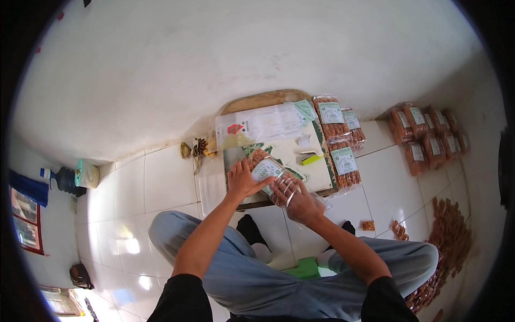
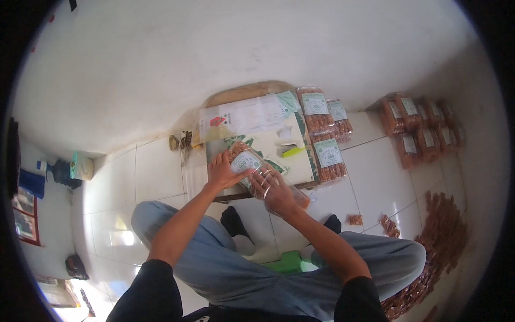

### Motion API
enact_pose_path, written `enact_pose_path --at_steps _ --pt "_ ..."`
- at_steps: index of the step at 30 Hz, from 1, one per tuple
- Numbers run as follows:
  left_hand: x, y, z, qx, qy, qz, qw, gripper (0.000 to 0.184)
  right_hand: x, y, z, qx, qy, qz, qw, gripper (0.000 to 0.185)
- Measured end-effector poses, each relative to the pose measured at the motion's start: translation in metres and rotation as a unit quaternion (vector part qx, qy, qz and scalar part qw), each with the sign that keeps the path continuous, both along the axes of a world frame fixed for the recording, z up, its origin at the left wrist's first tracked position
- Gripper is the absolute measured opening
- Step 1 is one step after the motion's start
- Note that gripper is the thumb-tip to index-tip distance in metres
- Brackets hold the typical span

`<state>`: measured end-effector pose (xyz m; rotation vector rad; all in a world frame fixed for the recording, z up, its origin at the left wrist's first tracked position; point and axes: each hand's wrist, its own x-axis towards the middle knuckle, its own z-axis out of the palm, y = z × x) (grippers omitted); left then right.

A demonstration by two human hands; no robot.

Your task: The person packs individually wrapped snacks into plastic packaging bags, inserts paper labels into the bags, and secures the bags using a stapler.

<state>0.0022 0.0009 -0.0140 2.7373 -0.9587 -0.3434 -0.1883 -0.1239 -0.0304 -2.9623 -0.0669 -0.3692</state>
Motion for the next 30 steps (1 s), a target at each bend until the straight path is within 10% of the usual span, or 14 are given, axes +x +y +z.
enact_pose_path --at_steps 30 --pt "-0.007 0.01 0.002 -0.06 0.031 0.01 0.998 0.132 0.001 -0.003 -0.006 0.067 -0.157 -0.055 0.984 0.067"
